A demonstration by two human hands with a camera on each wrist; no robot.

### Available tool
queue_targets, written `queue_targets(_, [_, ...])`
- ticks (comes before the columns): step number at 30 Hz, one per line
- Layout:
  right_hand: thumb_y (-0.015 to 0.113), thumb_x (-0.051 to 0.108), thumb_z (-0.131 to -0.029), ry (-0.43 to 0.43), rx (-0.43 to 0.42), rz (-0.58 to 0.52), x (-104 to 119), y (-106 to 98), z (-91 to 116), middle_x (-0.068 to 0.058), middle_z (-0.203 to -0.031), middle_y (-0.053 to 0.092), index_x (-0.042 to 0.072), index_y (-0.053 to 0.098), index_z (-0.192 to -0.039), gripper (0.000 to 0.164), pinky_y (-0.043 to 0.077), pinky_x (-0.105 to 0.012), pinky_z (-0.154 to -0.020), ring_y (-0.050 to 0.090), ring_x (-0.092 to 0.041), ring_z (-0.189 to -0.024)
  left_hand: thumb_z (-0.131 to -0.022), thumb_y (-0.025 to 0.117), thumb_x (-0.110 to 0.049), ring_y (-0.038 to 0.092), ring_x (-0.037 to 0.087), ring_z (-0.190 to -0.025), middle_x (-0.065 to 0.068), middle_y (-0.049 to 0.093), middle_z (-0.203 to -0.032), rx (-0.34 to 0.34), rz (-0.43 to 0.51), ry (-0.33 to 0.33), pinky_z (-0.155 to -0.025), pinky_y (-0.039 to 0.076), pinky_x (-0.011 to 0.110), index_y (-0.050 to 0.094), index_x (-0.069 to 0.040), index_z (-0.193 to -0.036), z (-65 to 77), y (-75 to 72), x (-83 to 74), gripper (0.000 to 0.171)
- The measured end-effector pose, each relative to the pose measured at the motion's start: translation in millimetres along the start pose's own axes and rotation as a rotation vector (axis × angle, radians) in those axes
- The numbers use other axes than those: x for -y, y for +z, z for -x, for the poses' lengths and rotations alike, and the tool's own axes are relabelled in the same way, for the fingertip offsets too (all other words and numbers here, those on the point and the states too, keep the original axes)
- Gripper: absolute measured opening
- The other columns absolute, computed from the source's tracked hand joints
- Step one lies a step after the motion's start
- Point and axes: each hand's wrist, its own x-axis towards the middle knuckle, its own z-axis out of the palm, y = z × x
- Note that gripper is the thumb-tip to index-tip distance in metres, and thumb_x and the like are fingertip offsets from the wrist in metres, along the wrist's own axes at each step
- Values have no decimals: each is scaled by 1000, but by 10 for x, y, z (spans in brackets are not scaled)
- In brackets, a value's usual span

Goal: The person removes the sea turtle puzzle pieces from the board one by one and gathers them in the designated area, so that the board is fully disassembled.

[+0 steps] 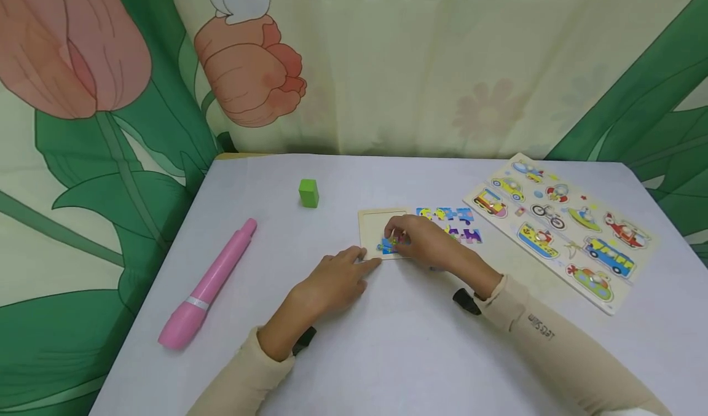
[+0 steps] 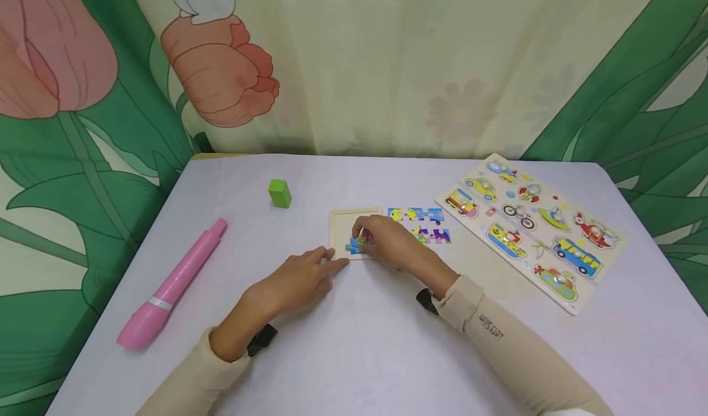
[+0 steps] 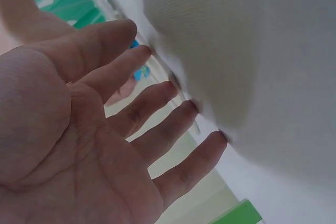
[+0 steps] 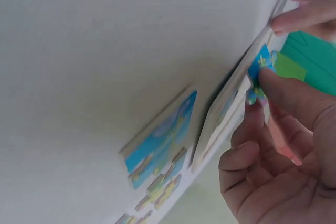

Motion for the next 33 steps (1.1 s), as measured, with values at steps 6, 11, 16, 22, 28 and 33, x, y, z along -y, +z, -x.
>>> queue_targets(6, [67,3,-99,-14,-51,-86,-94,-115,100,-4,-98,70,9,72,-110,13,54,-43,-88,65,-25,-95,-105,58,-17,48,27,-137,11,48,-149,17,-7,-12,-105,43,49,53,-20,-152,1,-35,-26,47])
queue_targets(11, [67,3,-99,0,-82,-140,-300,-306,282,-4,-101,71,8,72,-114,16,53,-44,-89,67,-26,-98,-105,58,-18,45,27,-140,11,47,-151,35,-1,-27,-106,43,50,52,-20,-153,-9,-50,-49,48])
queue_targets(16, [68,8,-100,60,-58,-194,-460,-452,464,-5,-101,69,8,72,-115,16,53,-35,-74,66,-24,-91,-105,58,-18,43,27,-143,10,46,-153,52,-13,-58,-107,42,50,51,-21,-153,-13,-36,-62,49])
queue_targets(22, [66,5,-100,153,34,-208,-657,-606,756,-4,-102,68,6,71,-115,16,52,-33,-66,61,-23,-88,-106,57,-18,41,28,-144,11,44,-156,61,6,-55,-109,41,51,50,-21,-154,-42,-7,-61,49])
queue_targets(28, [65,3,-99,187,130,-176,-791,-611,881,-3,-103,67,8,74,-109,15,49,-31,-66,56,-20,-87,-105,59,-20,41,28,-145,10,44,-156,75,-2,-78,-110,40,51,50,-22,-154,-51,1,-62,50])
queue_targets(33, [66,1,-97,145,80,-91,-827,-535,865,0,-99,70,10,76,-104,15,49,-30,-70,57,-18,-86,-106,58,-19,41,28,-145,10,43,-157,75,4,-77,-109,41,51,50,-22,-154,-65,7,-79,50])
